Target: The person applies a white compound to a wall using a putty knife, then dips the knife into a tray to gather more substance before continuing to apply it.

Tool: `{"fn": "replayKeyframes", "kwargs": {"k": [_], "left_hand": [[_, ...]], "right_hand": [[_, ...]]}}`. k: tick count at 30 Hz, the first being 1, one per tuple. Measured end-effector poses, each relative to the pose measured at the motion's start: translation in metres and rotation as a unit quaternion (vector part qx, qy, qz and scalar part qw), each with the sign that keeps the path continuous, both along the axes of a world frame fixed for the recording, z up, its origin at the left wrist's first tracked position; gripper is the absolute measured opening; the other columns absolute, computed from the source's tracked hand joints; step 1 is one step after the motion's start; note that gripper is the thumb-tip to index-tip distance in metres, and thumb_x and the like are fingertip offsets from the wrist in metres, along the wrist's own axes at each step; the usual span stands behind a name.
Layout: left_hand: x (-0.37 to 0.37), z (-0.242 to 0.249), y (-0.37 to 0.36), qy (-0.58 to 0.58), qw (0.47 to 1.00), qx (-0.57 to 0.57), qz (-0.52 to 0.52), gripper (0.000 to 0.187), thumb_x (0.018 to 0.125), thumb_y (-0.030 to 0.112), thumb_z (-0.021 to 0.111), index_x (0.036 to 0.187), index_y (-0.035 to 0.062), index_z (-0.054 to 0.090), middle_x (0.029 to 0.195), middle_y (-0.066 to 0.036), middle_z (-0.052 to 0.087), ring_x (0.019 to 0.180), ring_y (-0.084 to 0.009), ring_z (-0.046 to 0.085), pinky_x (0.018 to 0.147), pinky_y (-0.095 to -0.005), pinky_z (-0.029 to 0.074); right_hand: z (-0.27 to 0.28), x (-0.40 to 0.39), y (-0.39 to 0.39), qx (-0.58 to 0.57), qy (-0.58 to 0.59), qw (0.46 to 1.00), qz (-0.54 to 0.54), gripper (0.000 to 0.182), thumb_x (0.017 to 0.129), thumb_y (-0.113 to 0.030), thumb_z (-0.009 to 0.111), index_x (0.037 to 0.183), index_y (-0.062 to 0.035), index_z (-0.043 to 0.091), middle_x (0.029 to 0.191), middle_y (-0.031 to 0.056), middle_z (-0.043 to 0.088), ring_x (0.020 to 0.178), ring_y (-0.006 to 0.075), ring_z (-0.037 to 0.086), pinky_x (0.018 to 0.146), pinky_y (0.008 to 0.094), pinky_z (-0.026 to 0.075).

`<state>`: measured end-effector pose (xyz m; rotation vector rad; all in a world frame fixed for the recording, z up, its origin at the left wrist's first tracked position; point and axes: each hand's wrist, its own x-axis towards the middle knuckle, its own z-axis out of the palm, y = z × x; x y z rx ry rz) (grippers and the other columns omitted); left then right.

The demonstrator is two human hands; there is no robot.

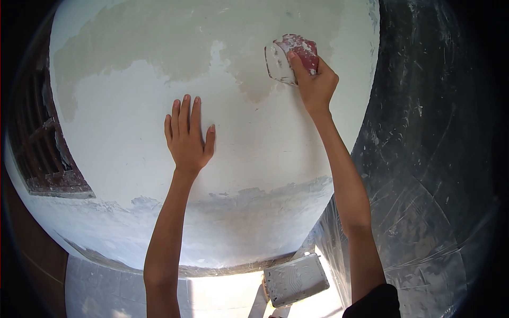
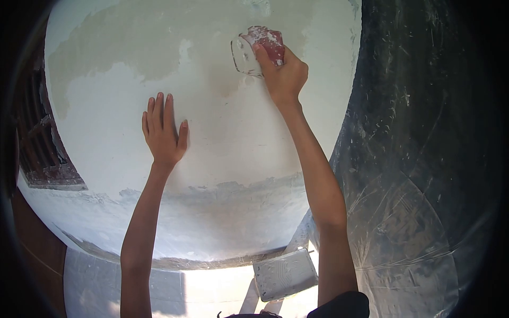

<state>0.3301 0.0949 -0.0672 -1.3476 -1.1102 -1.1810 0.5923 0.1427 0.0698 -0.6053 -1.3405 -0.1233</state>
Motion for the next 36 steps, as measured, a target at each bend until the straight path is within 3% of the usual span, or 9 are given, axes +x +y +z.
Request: {"fn": "replayKeyframes", "kwargs": {"k": [6, 8, 11, 16, 25, 27, 30, 34, 36], "left_hand": [[0.0, 0.002, 0.001, -0.006, 1.0, 0.0, 0.004, 0.061, 0.094, 0.032, 0.051, 0.15, 0.0088, 0.044, 0.156, -0.014, 0.04, 0.147, -0.0335, 0.031, 0.118, -0.053, 0.02], [0.003, 0.0, 0.001, -0.006, 1.0, -0.002, 0.004, 0.061, 0.094, 0.033, 0.051, 0.15, 0.009, 0.044, 0.156, -0.014, 0.04, 0.147, -0.0335, 0.031, 0.118, -0.053, 0.02], [0.0, 0.002, 0.0, -0.001, 1.0, 0.003, 0.005, 0.061, 0.094, 0.033, 0.051, 0.15, 0.0091, 0.044, 0.156, -0.013, 0.04, 0.147, -0.0334, 0.031, 0.118, -0.0529, 0.02], [0.0, 0.002, -0.001, -0.001, 1.0, -0.004, 0.007, 0.061, 0.095, 0.034, 0.052, 0.15, 0.0093, 0.044, 0.157, -0.013, 0.039, 0.147, -0.0332, 0.03, 0.117, -0.0533, 0.02], [0.001, 0.001, 0.0, -0.003, 1.0, -0.001, 0.008, 0.062, 0.094, 0.032, 0.053, 0.15, 0.0089, 0.044, 0.157, -0.013, 0.039, 0.148, -0.0334, 0.03, 0.117, -0.0534, 0.02], [0.002, -0.001, 0.0, -0.004, 1.0, -0.003, 0.004, 0.062, 0.094, 0.032, 0.053, 0.15, 0.0088, 0.044, 0.157, -0.013, 0.039, 0.147, -0.0335, 0.03, 0.118, -0.0535, 0.02], [0.0, 0.002, 0.0, -0.002, 1.0, 0.001, 0.008, 0.062, 0.094, 0.032, 0.053, 0.15, 0.0086, 0.043, 0.157, -0.014, 0.039, 0.147, -0.0337, 0.031, 0.118, -0.0534, 0.02], [0.001, 0.001, -0.002, -0.005, 1.0, -0.009, 0.009, 0.062, 0.094, 0.032, 0.052, 0.15, 0.0082, 0.043, 0.157, -0.014, 0.039, 0.147, -0.0338, 0.031, 0.118, -0.0531, 0.02], [0.001, 0.0, 0.0, -0.002, 1.0, 0.0, 0.007, 0.062, 0.094, 0.032, 0.052, 0.151, 0.0083, 0.043, 0.157, -0.014, 0.039, 0.147, -0.0337, 0.031, 0.118, -0.0531, 0.02]], "right_hand": [[-0.004, 0.042, 0.009, 0.067, 0.18, 0.977, -0.091, 0.039, 0.085, -0.035, 0.079, 0.088, 0.0033, 0.075, 0.077, 0.0089, 0.074, 0.063, 0.0147, 0.065, 0.062, 0.0309, 0.051], [0.004, 0.018, -0.021, 0.067, 0.248, 0.962, 0.087, 0.036, 0.087, -0.031, 0.08, 0.093, 0.0038, 0.074, 0.084, 0.0049, 0.073, 0.069, 0.0076, 0.059, 0.067, 0.0242, 0.048], [0.012, -0.013, -0.028, -0.003, 0.024, 0.98, 0.199, 0.032, 0.086, -0.03, 0.082, 0.09, 0.0009, 0.074, 0.076, -0.0008, 0.068, 0.064, 0.0052, 0.054, 0.055, 0.0239, 0.042], [0.033, -0.024, -0.008, -0.009, -0.175, 0.984, 0.027, 0.046, 0.082, -0.046, 0.08, 0.095, -0.0022, 0.076, 0.07, 0.0068, 0.071, 0.059, 0.0137, 0.061, 0.061, 0.0314, 0.049], [0.024, 0.046, 0.013, 0.097, 0.186, 0.974, -0.084, 0.04, 0.085, -0.037, 0.079, 0.085, 0.0023, 0.075, 0.069, 0.0053, 0.071, 0.06, 0.0138, 0.062, 0.06, 0.0303, 0.049], [0.01, 0.02, -0.008, 0.097, 0.198, 0.971, 0.094, 0.032, 0.088, -0.03, 0.078, 0.087, 0.0017, 0.073, 0.07, 0.001, 0.069, 0.059, 0.0083, 0.057, 0.056, 0.0263, 0.045], [-0.018, -0.012, -0.028, -0.019, -0.022, 0.97, 0.243, 0.026, 0.087, -0.025, 0.081, 0.093, 0.0, 0.075, 0.072, -0.0007, 0.068, 0.059, 0.004, 0.052, 0.054, 0.0242, 0.042], [-0.02, -0.022, -0.007, 0.068, -0.239, 0.969, 0.001, 0.037, 0.085, -0.041, 0.079, 0.089, -0.0044, 0.076, 0.063, 0.006, 0.067, 0.049, 0.0149, 0.055, 0.051, 0.0295, 0.044], [-0.01, -0.007, -0.004, 0.048, -0.215, 0.975, -0.004, 0.038, 0.084, -0.042, 0.079, 0.087, -0.0043, 0.075, 0.061, 0.0057, 0.066, 0.047, 0.0157, 0.055, 0.05, 0.0301, 0.044]]}}
